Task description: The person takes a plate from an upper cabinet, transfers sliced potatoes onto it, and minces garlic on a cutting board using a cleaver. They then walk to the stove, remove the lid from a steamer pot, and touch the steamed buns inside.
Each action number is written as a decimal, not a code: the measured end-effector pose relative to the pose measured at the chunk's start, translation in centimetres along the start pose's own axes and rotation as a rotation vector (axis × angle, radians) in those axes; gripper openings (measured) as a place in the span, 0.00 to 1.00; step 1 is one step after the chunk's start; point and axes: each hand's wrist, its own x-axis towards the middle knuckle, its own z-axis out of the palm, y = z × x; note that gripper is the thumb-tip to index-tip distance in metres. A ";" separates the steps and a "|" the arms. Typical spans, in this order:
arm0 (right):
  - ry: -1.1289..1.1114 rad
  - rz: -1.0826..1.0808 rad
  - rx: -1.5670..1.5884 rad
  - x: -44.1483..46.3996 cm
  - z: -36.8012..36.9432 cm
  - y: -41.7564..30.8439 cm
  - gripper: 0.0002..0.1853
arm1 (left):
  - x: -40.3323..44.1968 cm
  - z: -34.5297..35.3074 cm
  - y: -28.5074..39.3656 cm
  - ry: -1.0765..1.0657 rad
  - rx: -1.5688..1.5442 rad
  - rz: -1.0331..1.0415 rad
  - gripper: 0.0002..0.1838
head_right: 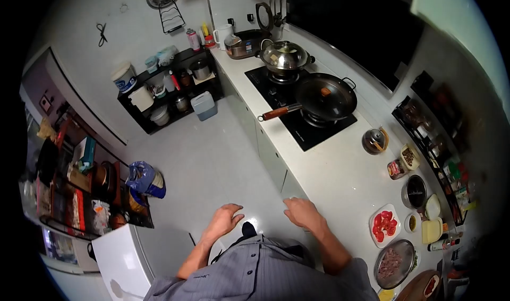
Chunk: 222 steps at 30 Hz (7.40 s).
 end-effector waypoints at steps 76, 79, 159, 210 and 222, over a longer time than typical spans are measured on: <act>1.592 0.493 0.948 43.6 -32.7 16.0 0.21 | 85.3 -24.2 -24.5 -0.512 -0.238 0.727 0.11; 1.753 0.412 0.839 40.5 -31.2 12.7 0.22 | 85.7 -23.0 -23.0 -0.534 -0.208 0.784 0.12; 1.226 2.136 0.336 30.4 8.6 -9.5 0.18 | 96.5 -9.8 -10.2 -0.118 -0.056 1.068 0.22; 1.209 2.182 0.925 10.2 36.0 -32.6 0.23 | 15.8 -3.0 12.1 -1.484 -0.442 2.000 0.11; 1.210 2.532 1.109 -11.4 40.5 -36.7 0.24 | -6.2 16.2 28.4 -1.650 -0.005 2.537 0.14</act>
